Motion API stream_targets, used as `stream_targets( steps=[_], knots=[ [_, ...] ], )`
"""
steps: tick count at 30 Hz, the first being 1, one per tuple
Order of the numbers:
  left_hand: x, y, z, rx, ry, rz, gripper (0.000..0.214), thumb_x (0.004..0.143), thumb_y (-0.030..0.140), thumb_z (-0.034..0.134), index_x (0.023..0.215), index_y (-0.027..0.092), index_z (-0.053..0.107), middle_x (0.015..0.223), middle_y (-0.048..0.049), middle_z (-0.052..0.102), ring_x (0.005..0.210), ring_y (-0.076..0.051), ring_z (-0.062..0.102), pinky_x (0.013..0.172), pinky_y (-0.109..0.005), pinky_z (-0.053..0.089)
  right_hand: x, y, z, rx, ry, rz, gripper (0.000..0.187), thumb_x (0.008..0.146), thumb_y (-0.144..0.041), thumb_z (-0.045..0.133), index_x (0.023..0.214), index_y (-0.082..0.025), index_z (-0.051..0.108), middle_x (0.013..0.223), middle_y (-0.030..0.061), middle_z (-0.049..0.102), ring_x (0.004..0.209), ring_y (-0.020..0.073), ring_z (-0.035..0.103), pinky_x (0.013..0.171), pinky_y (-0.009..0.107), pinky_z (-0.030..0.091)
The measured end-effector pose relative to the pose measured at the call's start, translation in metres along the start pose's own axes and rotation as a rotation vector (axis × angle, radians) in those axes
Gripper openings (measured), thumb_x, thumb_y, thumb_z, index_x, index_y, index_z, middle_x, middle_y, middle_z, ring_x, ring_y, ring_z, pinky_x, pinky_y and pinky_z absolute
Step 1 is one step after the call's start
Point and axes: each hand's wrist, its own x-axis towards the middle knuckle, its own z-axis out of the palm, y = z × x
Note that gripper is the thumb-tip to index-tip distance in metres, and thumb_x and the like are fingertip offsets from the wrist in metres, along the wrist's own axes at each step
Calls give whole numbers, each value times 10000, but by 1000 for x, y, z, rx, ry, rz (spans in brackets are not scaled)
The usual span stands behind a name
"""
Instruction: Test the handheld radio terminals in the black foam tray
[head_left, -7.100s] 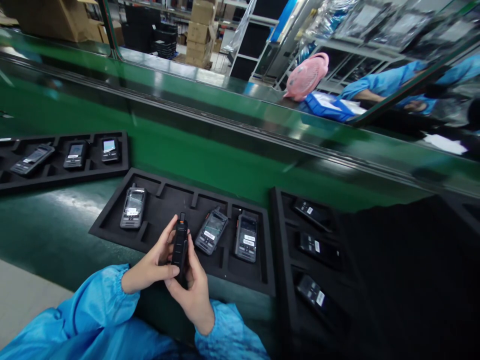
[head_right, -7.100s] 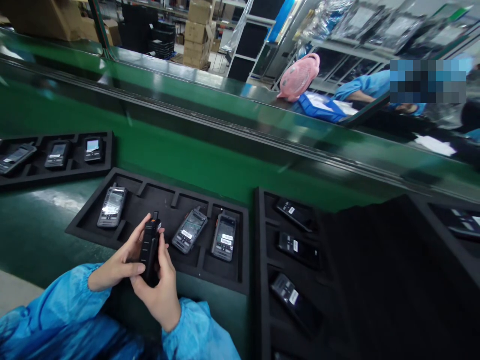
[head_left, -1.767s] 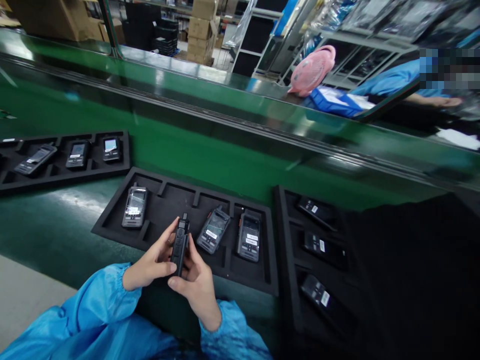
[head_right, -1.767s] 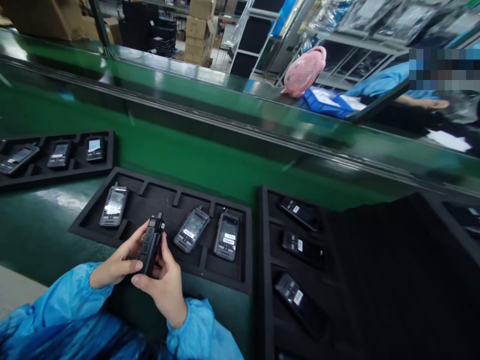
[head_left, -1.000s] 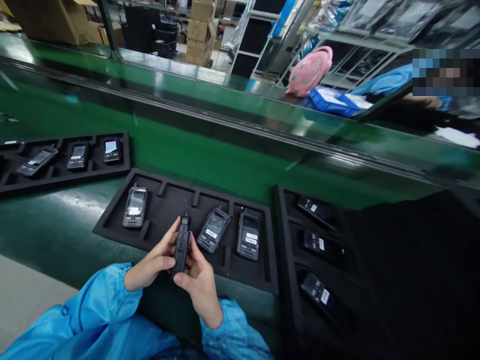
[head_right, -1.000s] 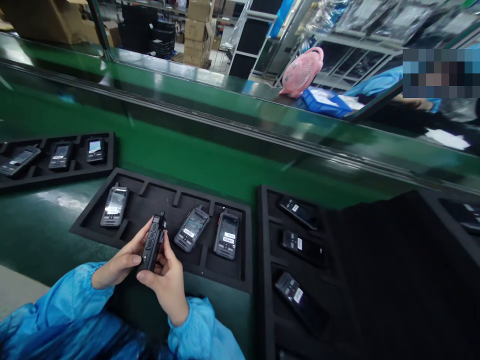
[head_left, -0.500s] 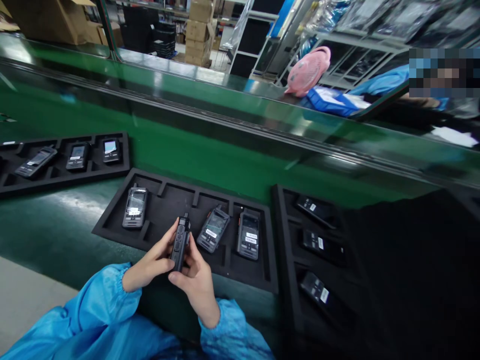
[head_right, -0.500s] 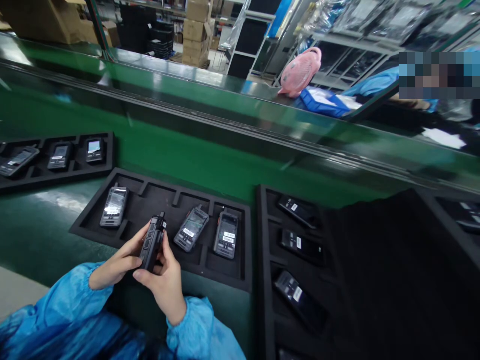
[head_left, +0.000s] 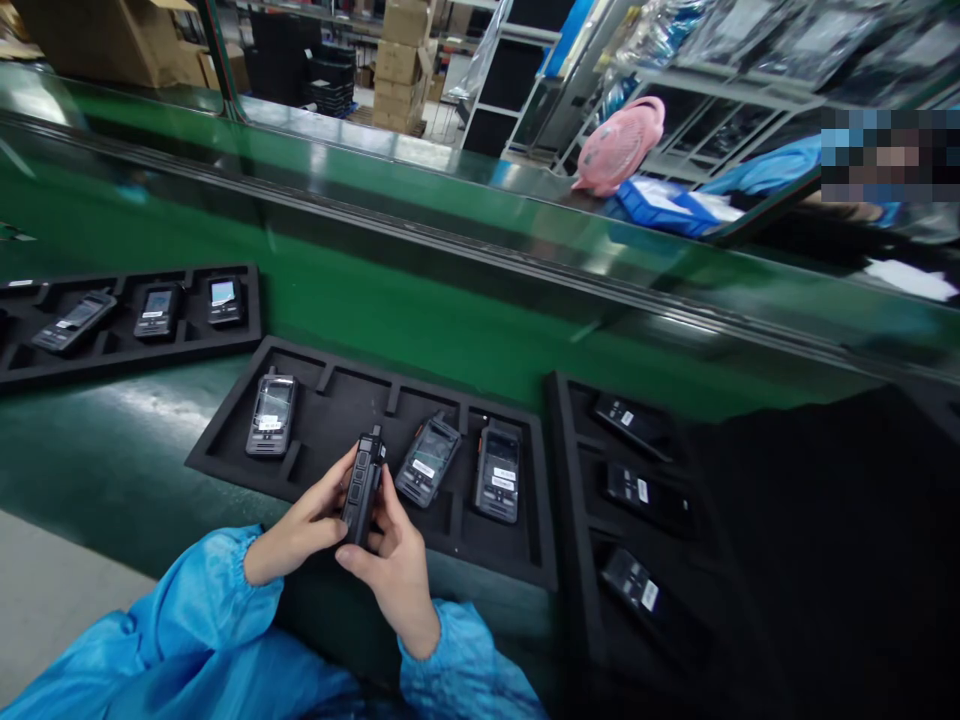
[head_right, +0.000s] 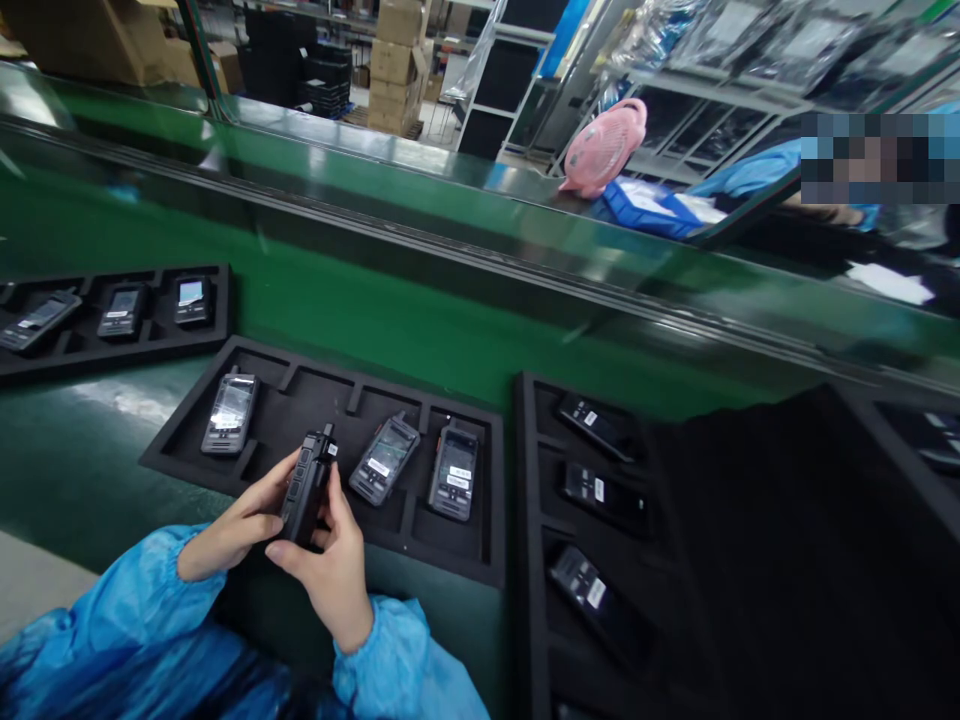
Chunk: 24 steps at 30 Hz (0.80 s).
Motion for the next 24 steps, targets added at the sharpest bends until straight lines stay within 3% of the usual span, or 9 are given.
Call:
stream_targets(
  steps=[7, 17, 24],
  knots=[
    [-1, -2, 2, -19, 27, -14, 1024, 878, 365, 715, 1781, 317, 235, 1613, -114, 623, 1374, -386, 622, 1133, -471, 528, 0, 1, 1, -5, 1, -1, 1270, 475, -303, 1121, 1623, -334, 578, 1413, 85, 816, 1243, 355, 783, 991, 459, 680],
    [-1, -11, 1, -47, 39, 11, 1030, 871, 339, 722, 1772, 389, 224, 1549, -83, 647, 1315, -350, 647, 1082, -452, 541, -1, 0, 0, -12, -1, -22, 1214, 512, -300, 1110, 1610, -355, 594, 1407, 91, 816, 1247, 371, 784, 1001, 487, 686],
    [0, -7, 0, -30, 33, 12, 1048, 890, 445, 789, 1771, 389, 225, 1630, -123, 572, 1314, -350, 663, 964, -395, 566, -1, 0, 2, 18, -11, 12, 1241, 515, -305, 1108, 1630, -338, 563, 1418, 86, 818, 1277, 346, 784, 1016, 463, 684]
  ],
)
